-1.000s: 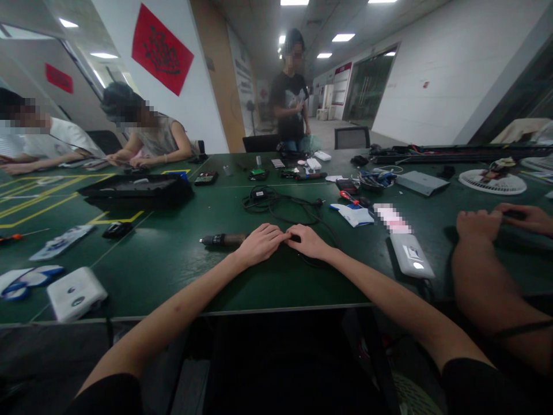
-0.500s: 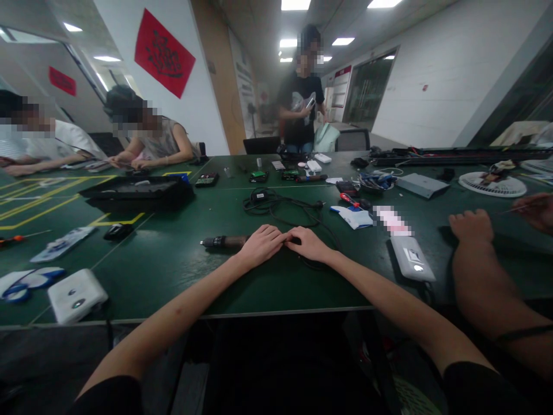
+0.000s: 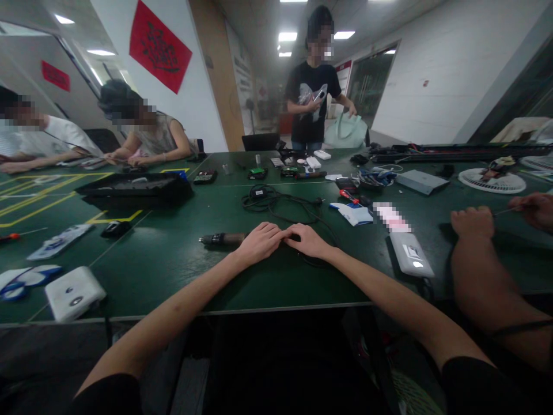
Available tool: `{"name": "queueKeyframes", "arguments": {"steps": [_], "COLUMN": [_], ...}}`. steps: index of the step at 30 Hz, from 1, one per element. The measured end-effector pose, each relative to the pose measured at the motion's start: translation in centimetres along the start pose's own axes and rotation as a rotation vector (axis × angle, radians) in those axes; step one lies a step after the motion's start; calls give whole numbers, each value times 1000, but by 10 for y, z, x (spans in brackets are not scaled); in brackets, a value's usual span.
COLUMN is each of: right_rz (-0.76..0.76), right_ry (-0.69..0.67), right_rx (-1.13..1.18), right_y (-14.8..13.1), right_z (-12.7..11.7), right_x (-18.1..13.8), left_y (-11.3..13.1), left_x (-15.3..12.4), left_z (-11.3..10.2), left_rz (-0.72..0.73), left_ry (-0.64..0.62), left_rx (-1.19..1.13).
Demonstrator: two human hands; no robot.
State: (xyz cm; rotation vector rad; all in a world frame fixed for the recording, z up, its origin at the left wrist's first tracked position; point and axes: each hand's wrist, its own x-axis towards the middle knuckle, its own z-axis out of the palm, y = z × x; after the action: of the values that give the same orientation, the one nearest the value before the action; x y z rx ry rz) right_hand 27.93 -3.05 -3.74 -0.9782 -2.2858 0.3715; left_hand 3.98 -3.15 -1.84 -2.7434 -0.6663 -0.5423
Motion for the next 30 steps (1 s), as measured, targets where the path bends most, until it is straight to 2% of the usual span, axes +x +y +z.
{"name": "queueKeyframes", "arguments": {"steps": [3,7,12,17,21,26,30], "right_rz": [5,0,17,10,13,5,11], "right_ry": [-2,-4,-5,-13,-15,-1,-5], "right_rx": [-4,0,-5,2,0,0,0], "right_y": [0,0,0,0,0,2,1], "right_z": [0,0,0,-1,-1,1,1], "right_x": [0,0,0,0,0,0,0], "left_y": [0,-1,-2,-1,-1,-2,-1], "left_x": [1,1,-1,-1,0,1,0], "left_z": [0,2,3,3,4,3,2], "left_rz": [-29,7,-48,-3,-38,-8,-47], "left_ry": [18,3,24,5,18,-6,21], "left_rx": [14,-5,10,-18,-10,-19,-12]}}
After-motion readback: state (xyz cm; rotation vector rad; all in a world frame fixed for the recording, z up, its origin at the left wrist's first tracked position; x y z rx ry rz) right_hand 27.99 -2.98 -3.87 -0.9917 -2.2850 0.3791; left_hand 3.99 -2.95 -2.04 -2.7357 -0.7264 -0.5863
